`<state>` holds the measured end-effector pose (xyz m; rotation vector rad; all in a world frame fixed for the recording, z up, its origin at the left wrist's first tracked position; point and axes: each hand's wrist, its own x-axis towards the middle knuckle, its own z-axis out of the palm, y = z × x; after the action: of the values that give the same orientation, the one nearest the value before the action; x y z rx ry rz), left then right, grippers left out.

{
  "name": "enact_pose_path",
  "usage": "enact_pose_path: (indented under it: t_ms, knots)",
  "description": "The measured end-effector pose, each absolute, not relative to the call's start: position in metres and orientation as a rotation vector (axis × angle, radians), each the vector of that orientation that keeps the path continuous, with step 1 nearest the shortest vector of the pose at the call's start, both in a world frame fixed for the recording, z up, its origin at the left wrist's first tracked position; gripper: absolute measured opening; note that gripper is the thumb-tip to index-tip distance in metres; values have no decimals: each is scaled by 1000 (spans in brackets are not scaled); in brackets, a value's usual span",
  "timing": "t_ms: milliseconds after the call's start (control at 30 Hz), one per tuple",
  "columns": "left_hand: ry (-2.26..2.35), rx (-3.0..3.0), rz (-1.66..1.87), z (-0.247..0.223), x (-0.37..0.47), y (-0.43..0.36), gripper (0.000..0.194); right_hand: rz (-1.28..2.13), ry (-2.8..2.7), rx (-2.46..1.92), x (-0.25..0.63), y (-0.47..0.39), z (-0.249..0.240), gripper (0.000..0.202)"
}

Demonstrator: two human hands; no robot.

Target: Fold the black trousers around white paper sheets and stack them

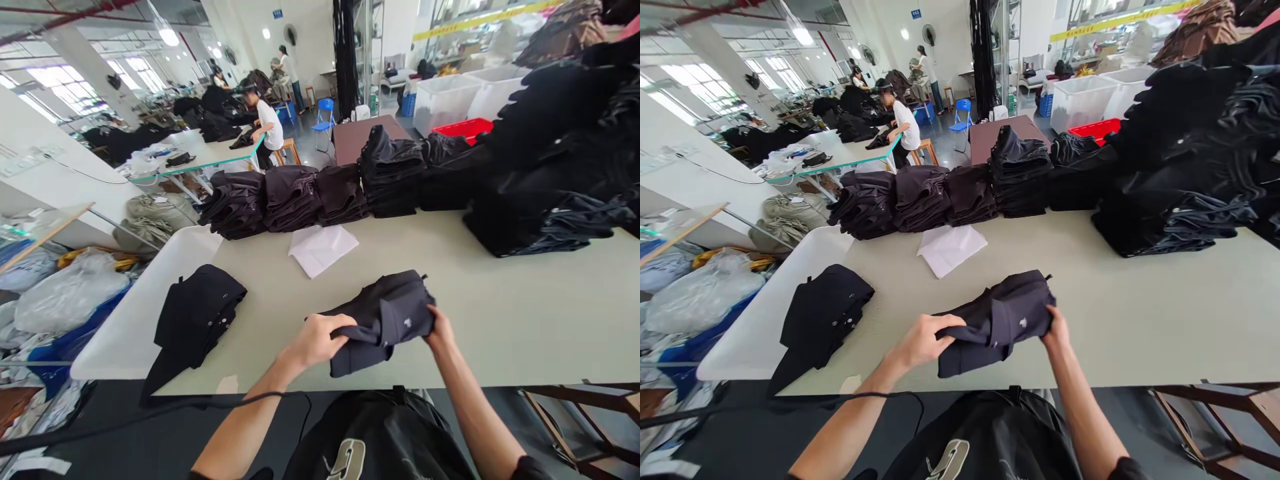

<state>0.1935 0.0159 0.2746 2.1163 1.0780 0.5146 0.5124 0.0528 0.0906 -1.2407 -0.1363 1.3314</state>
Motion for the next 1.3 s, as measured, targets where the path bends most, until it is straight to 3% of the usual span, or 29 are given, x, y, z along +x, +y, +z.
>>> enact_pose_path:
  t_ms: [200,433,567,700,833,933,1033,1167,1233,1300]
  knots:
    - [1459,2115,131,191,212,40,21,842,-297,-1182,601,73,187,32]
    - [1755,1458,968,66,259,46,11,457,-744,-1244,596,47,266,22]
    - [1680,1031,1190,43,294,63,15,251,-909,-1241,619,45,299,18]
    - [1742,1091,1321,92,290,117,30,119,-1030,-1209,667,95,316,16]
    - [1779,1739,1163,191,241,167,39,217,-1100,-1176,711,163,340,23]
    - [1961,2093,1335,266,199,168,40,147,-1219,-1144,722,178,375,26]
    - [2168,2306,1558,308,170,133,35,-53,-1244,-1098,726,152,404,17]
    - [2323,2352,1565,279,158,56,22,-108,-1043,-1130,749,91,366,15]
    - [2423,2212,1387,238,164,18,16,49,-858,-1144,764,61,304,24]
    - [2509,2025,979,191,176,-13,21,329,-626,-1278,778,33,224,33]
